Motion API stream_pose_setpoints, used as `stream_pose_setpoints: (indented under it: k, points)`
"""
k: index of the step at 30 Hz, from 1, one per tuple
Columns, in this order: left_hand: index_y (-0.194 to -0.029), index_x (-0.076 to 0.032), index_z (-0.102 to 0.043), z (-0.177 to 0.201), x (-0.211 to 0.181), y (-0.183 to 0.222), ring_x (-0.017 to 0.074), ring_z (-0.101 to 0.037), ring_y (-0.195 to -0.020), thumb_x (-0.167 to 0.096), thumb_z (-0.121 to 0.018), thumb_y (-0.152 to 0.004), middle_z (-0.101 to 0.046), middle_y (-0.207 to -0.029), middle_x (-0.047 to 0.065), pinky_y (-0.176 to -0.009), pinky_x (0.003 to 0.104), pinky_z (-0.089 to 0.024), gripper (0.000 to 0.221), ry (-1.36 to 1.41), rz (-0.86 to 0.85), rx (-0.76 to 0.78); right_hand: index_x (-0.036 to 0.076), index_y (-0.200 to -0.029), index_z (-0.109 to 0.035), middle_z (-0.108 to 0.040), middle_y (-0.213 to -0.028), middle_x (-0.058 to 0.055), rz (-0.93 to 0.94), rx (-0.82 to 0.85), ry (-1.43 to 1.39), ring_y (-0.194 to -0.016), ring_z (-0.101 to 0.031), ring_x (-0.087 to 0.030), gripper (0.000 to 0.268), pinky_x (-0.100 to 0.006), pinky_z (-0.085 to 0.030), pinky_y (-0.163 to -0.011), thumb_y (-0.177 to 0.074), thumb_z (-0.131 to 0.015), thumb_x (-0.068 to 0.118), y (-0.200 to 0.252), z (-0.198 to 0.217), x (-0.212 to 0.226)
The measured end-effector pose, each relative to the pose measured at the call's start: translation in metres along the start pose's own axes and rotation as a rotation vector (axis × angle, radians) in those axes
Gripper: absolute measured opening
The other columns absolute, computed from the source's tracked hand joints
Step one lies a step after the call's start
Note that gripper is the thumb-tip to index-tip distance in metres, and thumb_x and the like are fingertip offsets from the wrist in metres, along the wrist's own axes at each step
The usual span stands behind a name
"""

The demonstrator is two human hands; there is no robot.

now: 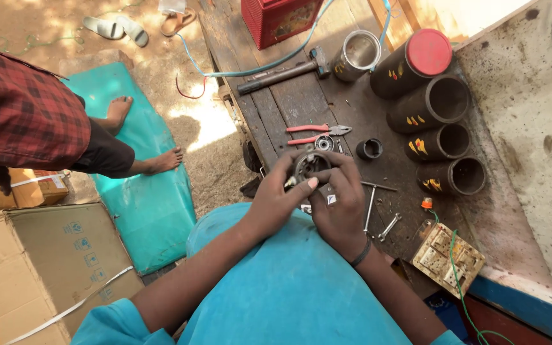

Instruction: Disassembling and repairing a small motor component on a workbench.

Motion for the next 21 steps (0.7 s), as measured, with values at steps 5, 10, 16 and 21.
stream_pose_setpoints:
  k: [5,10,16,21]
  points:
    - [-0.150,0.000,-0.044,-0.004,-0.023,0.009,0.0241,-0.067,-0.120,-0.029,-0.061,-0.105,-0.066,-0.132,0.021,-0.100,0.036,-0.055,0.056,-0.370,-0.166,-0.028,0.001,-0.096,-0.065,-0.061,-0.128,-0.017,-0.011,-0.013,0.010,-0.120,-0.064,-0.033,0.022,-0.042,-0.052,-0.101,-0.078,-0.075,-0.005,0.007,0.001,-0.007]
    - [-0.154,-0.004,-0.040,-0.007,-0.024,0.005,0.0248,-0.076,-0.084,-0.023,-0.056,-0.095,-0.074,-0.105,0.021,-0.078,0.037,-0.060,0.064,-0.402,0.034,0.003,0.002,-0.094,-0.067,-0.061,-0.128,-0.017,-0.044,-0.005,-0.009,-0.119,-0.062,-0.031,0.021,-0.041,-0.051,-0.100,-0.078,-0.077,-0.004,0.011,0.002,-0.008]
    - [-0.155,-0.003,-0.044,-0.008,-0.031,0.004,0.0273,-0.075,-0.080,-0.013,-0.059,-0.091,-0.072,-0.099,0.024,-0.078,0.038,-0.059,0.067,-0.584,-0.092,-0.021,0.002,-0.093,-0.069,-0.061,-0.132,-0.017,0.038,-0.034,0.069,-0.121,-0.061,-0.032,0.023,-0.042,-0.051,-0.099,-0.074,-0.080,-0.002,0.010,0.008,0.000]
    - [-0.138,0.003,-0.052,-0.013,-0.061,0.017,0.0310,-0.070,-0.099,-0.005,-0.058,-0.089,-0.070,-0.111,0.026,-0.085,0.039,-0.054,0.050,-0.559,-0.421,-0.082,-0.001,-0.093,-0.068,-0.052,-0.147,-0.016,0.118,0.043,0.055,-0.128,-0.063,-0.032,0.022,-0.040,-0.059,-0.104,-0.080,-0.084,0.005,0.010,-0.003,-0.004]
Point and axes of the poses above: each hand's wrist, its own y-axis away from the middle knuckle, its own z-axis out of the back of the hand, x = y × z, the point moved 9 cm from there along -y, towards the middle knuckle
